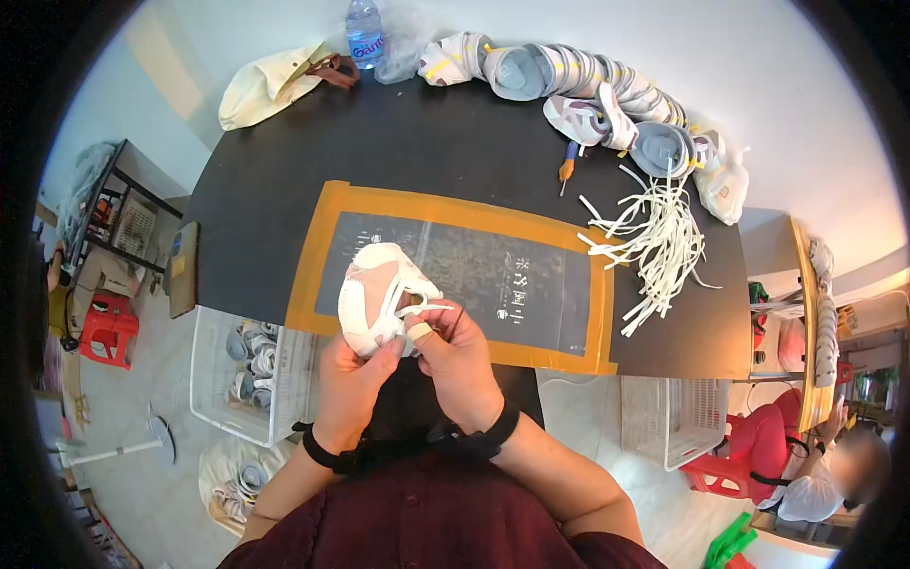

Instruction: Manually assembling or prepping a white and pink shoe upper/lining component.

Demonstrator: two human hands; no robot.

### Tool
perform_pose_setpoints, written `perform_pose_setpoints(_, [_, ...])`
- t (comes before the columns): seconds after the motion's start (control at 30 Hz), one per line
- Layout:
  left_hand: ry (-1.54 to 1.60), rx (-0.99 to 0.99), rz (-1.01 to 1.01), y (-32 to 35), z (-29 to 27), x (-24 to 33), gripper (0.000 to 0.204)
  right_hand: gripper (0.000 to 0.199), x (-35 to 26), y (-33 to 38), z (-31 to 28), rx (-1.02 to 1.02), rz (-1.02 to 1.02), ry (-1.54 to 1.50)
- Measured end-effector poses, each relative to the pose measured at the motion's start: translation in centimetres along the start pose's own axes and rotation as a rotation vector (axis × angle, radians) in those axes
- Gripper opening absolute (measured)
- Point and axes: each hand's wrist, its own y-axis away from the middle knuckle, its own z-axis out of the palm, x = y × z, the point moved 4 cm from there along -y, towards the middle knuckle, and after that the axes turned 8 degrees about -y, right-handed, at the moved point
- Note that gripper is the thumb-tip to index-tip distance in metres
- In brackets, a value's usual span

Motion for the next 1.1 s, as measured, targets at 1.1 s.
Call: perform_pose_setpoints(1.1, [0.126, 0.099, 0.017, -0.4, 0.9, 0.4, 0.028, 0.015, -5.4, 5.0, 1.8, -0.241, -0.538, 1.223])
